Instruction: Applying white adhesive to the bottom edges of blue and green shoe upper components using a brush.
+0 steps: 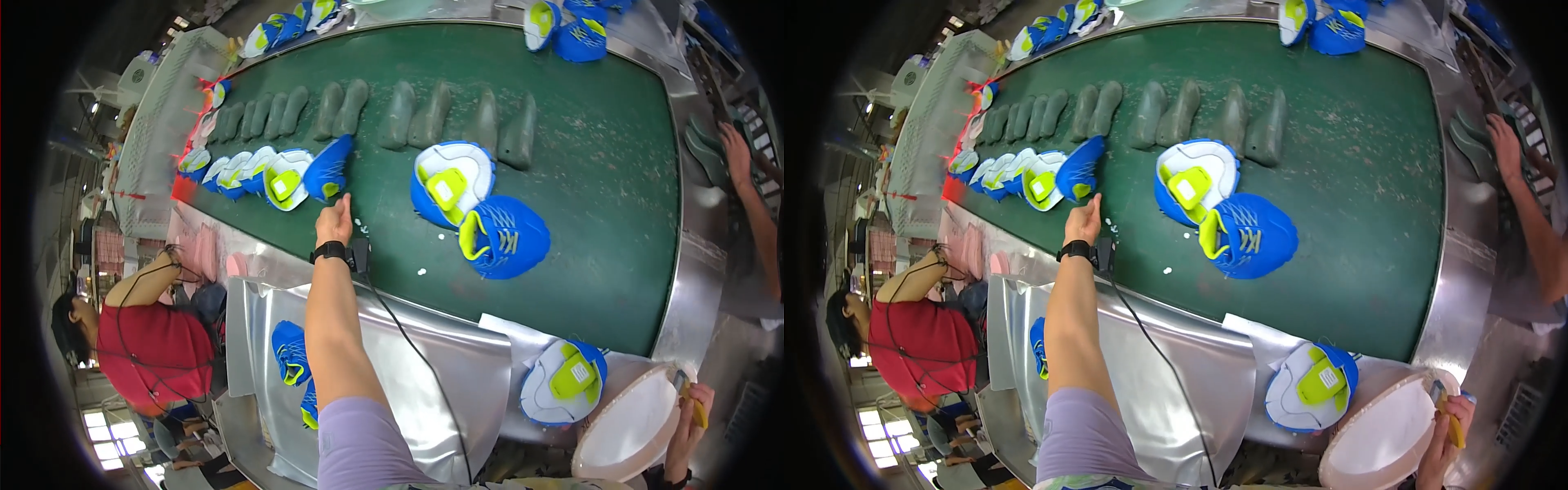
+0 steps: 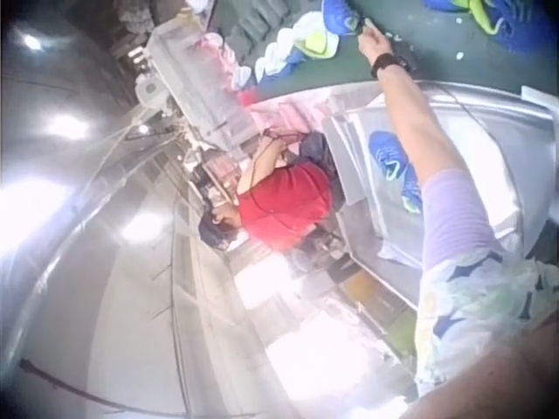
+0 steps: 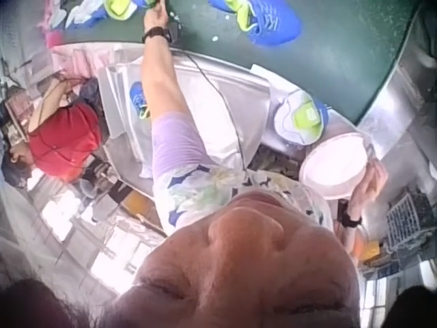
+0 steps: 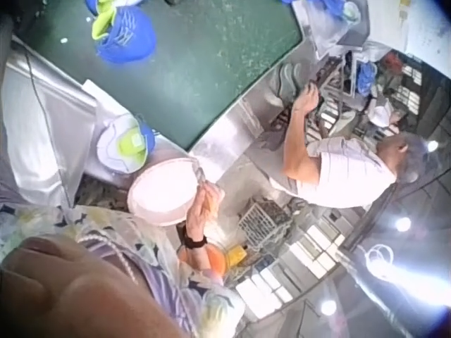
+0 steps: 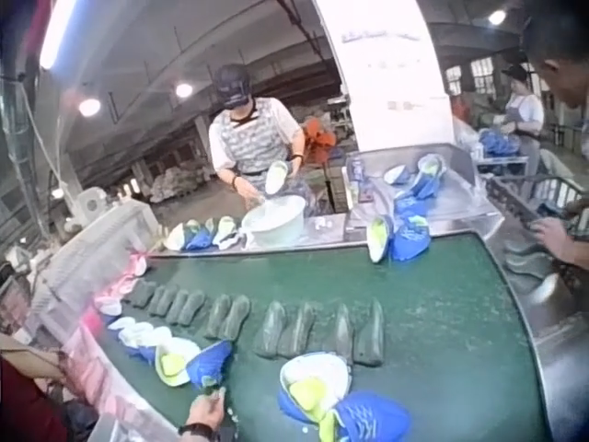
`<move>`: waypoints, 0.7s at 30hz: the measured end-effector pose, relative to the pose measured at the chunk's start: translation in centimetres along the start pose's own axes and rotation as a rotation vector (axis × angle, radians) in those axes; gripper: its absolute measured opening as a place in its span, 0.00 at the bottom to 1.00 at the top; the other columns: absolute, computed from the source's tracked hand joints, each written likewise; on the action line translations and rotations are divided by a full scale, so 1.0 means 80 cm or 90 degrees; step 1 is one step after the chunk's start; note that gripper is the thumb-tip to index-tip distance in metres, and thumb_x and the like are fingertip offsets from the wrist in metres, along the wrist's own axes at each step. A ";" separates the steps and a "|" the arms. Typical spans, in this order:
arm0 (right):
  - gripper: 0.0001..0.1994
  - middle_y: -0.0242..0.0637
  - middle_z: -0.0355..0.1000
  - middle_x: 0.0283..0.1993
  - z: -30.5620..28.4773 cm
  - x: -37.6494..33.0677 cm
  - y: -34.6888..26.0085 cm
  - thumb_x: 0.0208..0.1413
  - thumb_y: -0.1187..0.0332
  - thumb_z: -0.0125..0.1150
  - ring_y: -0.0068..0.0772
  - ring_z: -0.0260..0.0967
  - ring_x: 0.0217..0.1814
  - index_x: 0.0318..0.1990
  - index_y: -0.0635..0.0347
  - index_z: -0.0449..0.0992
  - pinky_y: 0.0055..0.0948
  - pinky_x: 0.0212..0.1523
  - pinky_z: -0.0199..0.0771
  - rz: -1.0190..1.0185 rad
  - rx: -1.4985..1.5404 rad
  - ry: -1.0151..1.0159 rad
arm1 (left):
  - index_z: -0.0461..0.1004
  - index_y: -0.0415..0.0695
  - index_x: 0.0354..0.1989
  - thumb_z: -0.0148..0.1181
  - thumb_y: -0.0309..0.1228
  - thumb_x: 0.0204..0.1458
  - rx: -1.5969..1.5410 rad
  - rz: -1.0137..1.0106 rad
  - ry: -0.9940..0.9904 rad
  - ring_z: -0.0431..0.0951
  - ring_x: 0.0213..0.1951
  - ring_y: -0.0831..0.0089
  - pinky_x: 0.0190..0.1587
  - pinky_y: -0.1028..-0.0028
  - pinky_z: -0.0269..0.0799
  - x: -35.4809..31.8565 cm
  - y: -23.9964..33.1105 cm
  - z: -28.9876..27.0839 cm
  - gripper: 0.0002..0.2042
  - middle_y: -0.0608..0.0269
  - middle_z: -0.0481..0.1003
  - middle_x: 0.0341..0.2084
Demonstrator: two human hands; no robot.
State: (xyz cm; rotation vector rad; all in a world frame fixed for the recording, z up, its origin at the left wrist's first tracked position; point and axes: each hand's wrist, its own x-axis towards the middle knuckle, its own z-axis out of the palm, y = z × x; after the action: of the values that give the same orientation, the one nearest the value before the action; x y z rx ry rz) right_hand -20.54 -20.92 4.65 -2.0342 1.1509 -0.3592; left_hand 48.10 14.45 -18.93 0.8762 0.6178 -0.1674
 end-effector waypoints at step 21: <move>0.06 0.40 0.64 0.50 -0.098 -0.051 0.073 0.63 0.75 0.51 0.29 0.65 0.47 0.45 0.62 0.69 0.27 0.48 0.69 -0.059 0.179 -0.039 | 0.77 0.44 0.42 0.61 0.34 0.51 1.525 0.478 -0.830 0.75 0.47 0.52 0.46 0.53 0.71 -0.620 -0.029 -0.067 0.12 0.49 0.73 0.47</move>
State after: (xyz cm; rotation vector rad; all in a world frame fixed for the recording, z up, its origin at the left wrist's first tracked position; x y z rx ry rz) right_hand -30.78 -23.11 6.20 -1.8415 0.9148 -0.4747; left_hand 4.45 11.66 5.22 2.6878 -1.7001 -0.7302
